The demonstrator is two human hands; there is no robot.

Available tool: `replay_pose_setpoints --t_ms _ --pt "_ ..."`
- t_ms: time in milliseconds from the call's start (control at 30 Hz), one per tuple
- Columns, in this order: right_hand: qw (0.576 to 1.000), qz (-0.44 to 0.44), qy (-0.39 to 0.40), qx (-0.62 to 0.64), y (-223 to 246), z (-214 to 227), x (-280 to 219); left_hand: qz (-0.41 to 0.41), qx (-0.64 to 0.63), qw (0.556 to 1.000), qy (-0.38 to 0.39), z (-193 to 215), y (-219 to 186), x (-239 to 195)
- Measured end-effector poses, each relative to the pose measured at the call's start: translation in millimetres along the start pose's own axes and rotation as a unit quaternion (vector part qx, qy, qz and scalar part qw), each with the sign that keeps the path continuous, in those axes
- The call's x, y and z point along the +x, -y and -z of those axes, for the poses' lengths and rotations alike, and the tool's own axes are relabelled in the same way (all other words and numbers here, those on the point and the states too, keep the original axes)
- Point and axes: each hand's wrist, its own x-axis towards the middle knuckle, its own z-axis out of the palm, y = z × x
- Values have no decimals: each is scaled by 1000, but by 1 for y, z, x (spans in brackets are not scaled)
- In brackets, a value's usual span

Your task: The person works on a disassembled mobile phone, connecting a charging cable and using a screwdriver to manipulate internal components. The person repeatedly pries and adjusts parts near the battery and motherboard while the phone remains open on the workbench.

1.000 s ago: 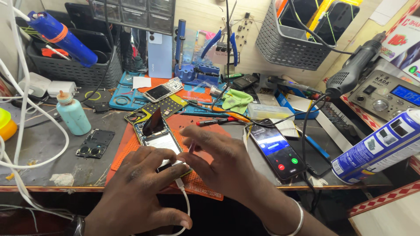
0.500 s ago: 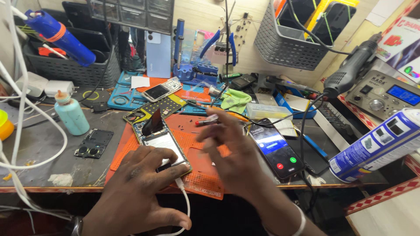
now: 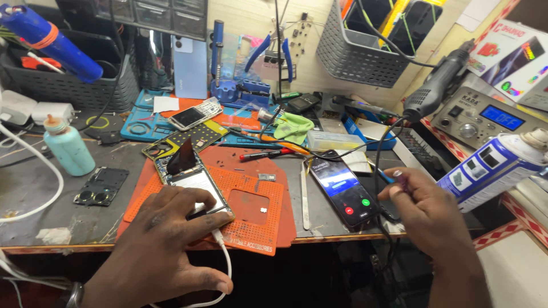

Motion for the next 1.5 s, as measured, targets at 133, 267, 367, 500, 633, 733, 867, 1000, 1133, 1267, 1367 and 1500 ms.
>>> replay_pose_setpoints --t_ms 133,267,367,500,633,733,867,1000,1133,1267,1367,1500 --pt "998 23 53 7 -6 -12 3 26 -2 1000 17 0 -1 -1" --pt "996 78 29 23 -3 -22 5 25 -9 999 21 1 0 0" --pt "993 70 54 84 1 -20 3 27 -7 999 26 0 1 0" --pt "989 77 103 74 7 -20 -3 28 -3 999 18 -2 2 -2" --pt "988 71 135 18 9 -22 -9 14 9 1000 7 -4 3 -1" --pt "990 100 91 32 7 -21 -10 20 3 1000 12 -3 2 -2" --pt "943 153 30 294 -3 -12 -13 10 -6 1000 -2 1 -1 1" --pt "873 257 31 413 -5 -23 -21 6 -27 999 -36 8 -6 5" --pt "921 244 61 299 29 -59 -32 25 -36 997 -65 13 -12 5" --pt "903 223 186 316 72 -101 -27 58 -69 993 -78 13 -13 3" --pt "885 197 157 391 95 -130 -25 67 -94 989 -88 16 -10 0" --pt "896 238 32 374 105 -155 -34 71 -126 983 -118 16 -7 -3"
